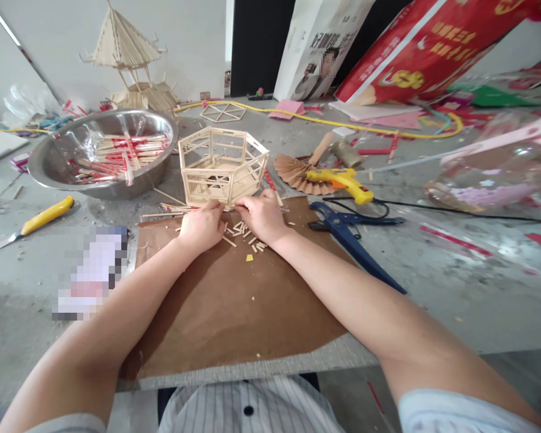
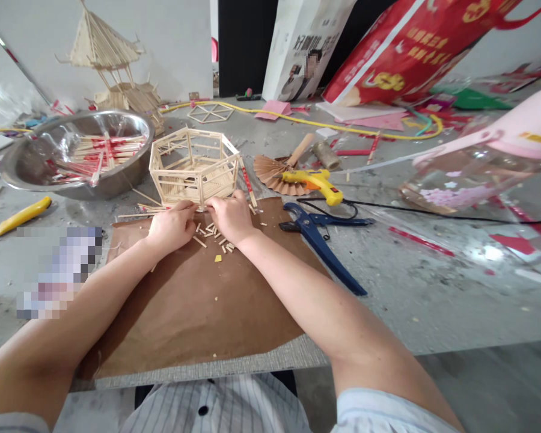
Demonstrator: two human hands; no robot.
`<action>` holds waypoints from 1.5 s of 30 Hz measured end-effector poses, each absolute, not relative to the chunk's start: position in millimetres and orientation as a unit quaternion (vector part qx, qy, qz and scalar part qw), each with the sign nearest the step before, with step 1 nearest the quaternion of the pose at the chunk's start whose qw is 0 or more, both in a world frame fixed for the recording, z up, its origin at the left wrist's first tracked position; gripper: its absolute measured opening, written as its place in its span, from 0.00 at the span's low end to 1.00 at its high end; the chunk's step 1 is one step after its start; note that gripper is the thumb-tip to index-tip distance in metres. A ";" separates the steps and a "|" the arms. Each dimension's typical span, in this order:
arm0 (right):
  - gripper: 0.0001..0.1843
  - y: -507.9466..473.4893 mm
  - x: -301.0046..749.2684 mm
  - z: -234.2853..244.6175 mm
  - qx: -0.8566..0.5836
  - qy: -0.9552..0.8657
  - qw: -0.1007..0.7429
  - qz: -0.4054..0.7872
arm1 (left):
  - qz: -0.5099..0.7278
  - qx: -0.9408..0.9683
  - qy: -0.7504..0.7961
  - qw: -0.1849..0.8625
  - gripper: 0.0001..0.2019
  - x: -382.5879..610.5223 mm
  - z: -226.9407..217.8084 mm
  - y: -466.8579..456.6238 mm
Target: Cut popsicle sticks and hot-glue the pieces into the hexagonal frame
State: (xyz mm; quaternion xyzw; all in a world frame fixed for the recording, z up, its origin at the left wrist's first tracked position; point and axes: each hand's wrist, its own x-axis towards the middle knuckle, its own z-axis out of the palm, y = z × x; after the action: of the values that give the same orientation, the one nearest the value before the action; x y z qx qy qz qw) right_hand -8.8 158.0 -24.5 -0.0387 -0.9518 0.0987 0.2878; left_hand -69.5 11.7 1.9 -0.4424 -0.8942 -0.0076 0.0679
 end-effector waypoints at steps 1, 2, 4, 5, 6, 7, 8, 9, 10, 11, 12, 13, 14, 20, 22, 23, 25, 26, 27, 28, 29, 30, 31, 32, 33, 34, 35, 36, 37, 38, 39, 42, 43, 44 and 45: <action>0.12 158.0 -8.8 -24.7 -0.037 -0.951 0.290 0.099 | -0.010 -0.447 -0.892 0.073 0.18 -69.8 1.3 11.5; 0.12 158.0 -8.9 -24.7 -0.036 -0.951 0.292 0.099 | -0.011 -0.451 -0.889 0.078 0.18 -70.2 0.6 11.4; 0.12 157.9 -9.0 -24.4 -0.036 -0.951 0.292 0.097 | -0.011 -0.454 -0.887 0.084 0.18 -70.8 -0.4 11.2; 0.11 157.8 -9.0 -24.2 -0.037 -0.951 0.291 0.096 | -0.010 -0.454 -0.887 0.084 0.18 -71.0 -0.7 11.1; 0.11 157.7 -9.0 -23.8 -0.039 -0.952 0.289 0.096 | -0.009 -0.453 -0.887 0.084 0.18 -71.1 -0.8 11.1; 0.11 157.7 -8.9 -23.5 -0.040 -0.952 0.287 0.096 | -0.009 -0.452 -0.888 0.084 0.18 -71.2 -0.8 11.1; 0.12 157.6 -8.9 -23.3 -0.041 -0.953 0.284 0.097 | -0.008 -0.452 -0.888 0.084 0.18 -71.2 -0.8 11.1; 0.12 157.5 -8.7 -23.2 -0.041 -0.953 0.282 0.098 | -0.009 -0.453 -0.887 0.085 0.18 -71.3 -0.7 11.0; 0.12 157.3 -8.5 -23.2 -0.040 -0.953 0.282 0.100 | -0.009 -0.454 -0.887 0.086 0.18 -71.4 -0.7 10.9; 0.12 157.1 -8.3 -23.3 -0.038 -0.953 0.282 0.102 | -0.009 -0.455 -0.886 0.087 0.18 -71.5 -0.7 10.7; 0.13 156.9 -8.1 -23.6 -0.036 -0.953 0.285 0.102 | -0.009 -0.455 -0.886 0.087 0.18 -71.7 -0.7 10.5; 0.13 156.7 -7.8 -23.9 -0.033 -0.952 0.287 0.102 | -0.009 -0.455 -0.886 0.086 0.18 -71.8 -0.7 10.2; 0.13 156.4 -7.6 -24.3 -0.029 -0.952 0.289 0.100 | -0.008 -0.455 -0.886 0.085 0.18 -71.9 -0.8 10.0; 0.13 156.2 -5.9 -24.4 -0.026 -0.951 0.292 0.099 | -0.010 -0.451 -0.889 0.072 0.19 -72.3 -0.4 9.5; 0.12 156.9 -4.9 -23.8 -0.028 -0.951 0.292 0.101 | -0.012 -0.452 -0.889 0.074 0.19 -72.3 -0.1 9.3; 0.12 157.3 -4.4 -23.6 -0.029 -0.951 0.291 0.101 | -0.013 -0.452 -0.889 0.076 0.19 -72.3 0.0 9.2; 0.13 158.3 -3.4 -23.4 -0.029 -0.951 0.292 0.098 | -0.014 -0.451 -0.889 0.076 0.19 -72.2 0.1 8.9; 0.13 158.7 -2.9 -23.4 -0.030 -0.951 0.293 0.097 | -0.015 -0.450 -0.890 0.076 0.19 -72.1 0.2 8.8; 0.13 159.1 -2.5 -23.4 -0.031 -0.951 0.294 0.095 | -0.016 -0.450 -0.890 0.075 0.19 -72.0 0.2 8.8; 0.12 159.4 -2.1 -23.5 -0.034 -0.951 0.295 0.093 | -0.016 -0.449 -0.890 0.074 0.19 -71.9 0.2 8.8; 0.12 159.6 -1.8 -23.5 -0.036 -0.951 0.294 0.091 | -0.017 -0.449 -0.890 0.073 0.20 -71.8 0.2 8.8; 0.11 159.6 -1.5 -23.5 -0.040 -0.951 0.292 0.089 | -0.017 -0.450 -0.890 0.072 0.20 -71.8 0.1 8.8; 0.11 159.6 -1.2 -23.4 -0.044 -0.952 0.290 0.086 | -0.018 -0.450 -0.890 0.072 0.20 -71.8 0.0 8.9; 0.11 159.6 -0.9 -23.2 -0.048 -0.953 0.288 0.082 | -0.018 -0.449 -0.890 0.073 0.19 -71.8 -0.1 8.9; 0.11 159.5 -0.8 -23.0 -0.053 -0.954 0.285 0.077 | -0.019 -0.449 -0.890 0.074 0.19 -71.8 -0.2 8.9; 0.11 159.3 -0.6 -22.7 -0.058 -0.955 0.283 0.072 | -0.020 -0.449 -0.890 0.075 0.19 -71.9 -0.2 8.9; 0.12 159.2 -0.6 -22.4 -0.062 -0.956 0.280 0.066 | -0.021 -0.449 -0.890 0.076 0.19 -72.0 -0.3 8.8; 0.13 159.1 -0.7 -22.1 -0.065 -0.957 0.276 0.061 | -0.021 -0.449 -0.890 0.076 0.19 -72.0 -0.2 8.7; 0.15 158.9 -0.8 -21.8 -0.067 -0.958 0.273 0.057 | -0.022 -0.449 -0.890 0.075 0.20 -72.1 -0.2 8.6; 0.16 158.7 -1.0 -21.6 -0.068 -0.959 0.271 0.055 | -0.022 -0.450 -0.890 0.074 0.20 -72.2 -0.1 8.5; 0.18 158.5 -1.3 -21.4 -0.069 -0.959 0.270 0.054 | -0.022 -0.450 -0.889 0.074 0.20 -72.2 0.1 8.5; 0.22 158.0 -2.5 -21.5 -0.067 -0.958 0.272 0.056 | -0.021 -0.452 -0.888 0.077 0.20 -72.2 0.6 8.7; 0.22 157.9 -2.8 -21.7 -0.065 -0.958 0.275 0.056 | -0.020 -0.452 -0.888 0.078 0.19 -72.1 0.7 8.8; 0.23 157.9 -3.1 -21.9 -0.064 -0.957 0.277 0.055 | -0.020 -0.452 -0.888 0.080 0.19 -72.0 0.8 8.9; 0.24 157.8 -3.3 -22.1 -0.063 -0.957 0.279 0.054 | -0.020 -0.452 -0.888 0.080 0.19 -71.9 0.9 9.0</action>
State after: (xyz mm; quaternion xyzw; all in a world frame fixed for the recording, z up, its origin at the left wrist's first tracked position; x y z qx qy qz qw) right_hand -3.3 157.8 -22.1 -0.0627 -0.9566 0.0541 0.2793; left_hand -71.9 9.0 0.9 -0.4521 -0.8882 -0.0198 0.0801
